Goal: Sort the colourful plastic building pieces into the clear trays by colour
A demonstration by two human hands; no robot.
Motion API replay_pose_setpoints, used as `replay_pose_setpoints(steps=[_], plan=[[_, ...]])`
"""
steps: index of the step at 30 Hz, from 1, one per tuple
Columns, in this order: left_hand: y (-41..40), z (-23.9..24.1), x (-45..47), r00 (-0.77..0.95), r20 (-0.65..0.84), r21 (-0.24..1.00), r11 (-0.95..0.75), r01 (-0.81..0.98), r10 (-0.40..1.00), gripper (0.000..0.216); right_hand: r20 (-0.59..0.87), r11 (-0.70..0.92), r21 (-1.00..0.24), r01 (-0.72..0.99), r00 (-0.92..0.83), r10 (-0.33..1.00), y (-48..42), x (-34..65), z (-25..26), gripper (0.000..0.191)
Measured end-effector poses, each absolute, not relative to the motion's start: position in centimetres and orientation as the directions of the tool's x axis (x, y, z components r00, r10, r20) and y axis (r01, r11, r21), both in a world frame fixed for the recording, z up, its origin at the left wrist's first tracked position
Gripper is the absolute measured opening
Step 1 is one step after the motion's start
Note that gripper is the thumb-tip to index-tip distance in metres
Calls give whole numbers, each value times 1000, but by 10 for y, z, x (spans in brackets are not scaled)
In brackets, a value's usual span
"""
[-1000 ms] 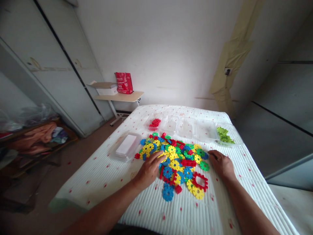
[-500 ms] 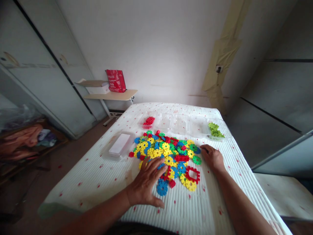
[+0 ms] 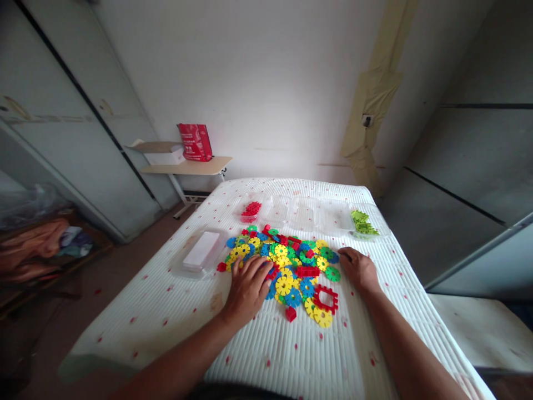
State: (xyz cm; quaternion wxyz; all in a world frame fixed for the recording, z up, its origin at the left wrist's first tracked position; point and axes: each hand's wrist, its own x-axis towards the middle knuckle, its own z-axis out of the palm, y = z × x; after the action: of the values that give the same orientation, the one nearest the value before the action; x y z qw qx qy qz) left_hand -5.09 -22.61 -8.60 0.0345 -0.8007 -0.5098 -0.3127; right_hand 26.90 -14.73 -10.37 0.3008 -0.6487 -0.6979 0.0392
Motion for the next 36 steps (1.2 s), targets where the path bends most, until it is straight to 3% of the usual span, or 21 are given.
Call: replay_pose_setpoints(steps=[4, 16, 24, 31, 36], plan=[[-226, -89, -54, 260, 550, 297, -477, 827, 794, 32, 353, 155, -451, 879, 17, 935, -148, 269, -103, 27], [-228, -83, -54, 273, 662, 239, -542, 806, 698, 22, 364, 181, -448, 876, -7, 932, -148, 270, -104, 28], [-216, -65, -47, 187, 695, 324, -534, 781, 695, 20, 369, 186, -468, 864, 0, 929, -149, 268, -101, 26], [-211, -55, -1, 359, 516, 418, -594, 688, 778, 22, 368, 187, -474, 861, 1, 930, -150, 268, -100, 25], [-200, -56, 17, 431, 371, 350, -554, 755, 822, 27, 355, 185, -483, 856, -1, 935, -150, 267, -97, 25]])
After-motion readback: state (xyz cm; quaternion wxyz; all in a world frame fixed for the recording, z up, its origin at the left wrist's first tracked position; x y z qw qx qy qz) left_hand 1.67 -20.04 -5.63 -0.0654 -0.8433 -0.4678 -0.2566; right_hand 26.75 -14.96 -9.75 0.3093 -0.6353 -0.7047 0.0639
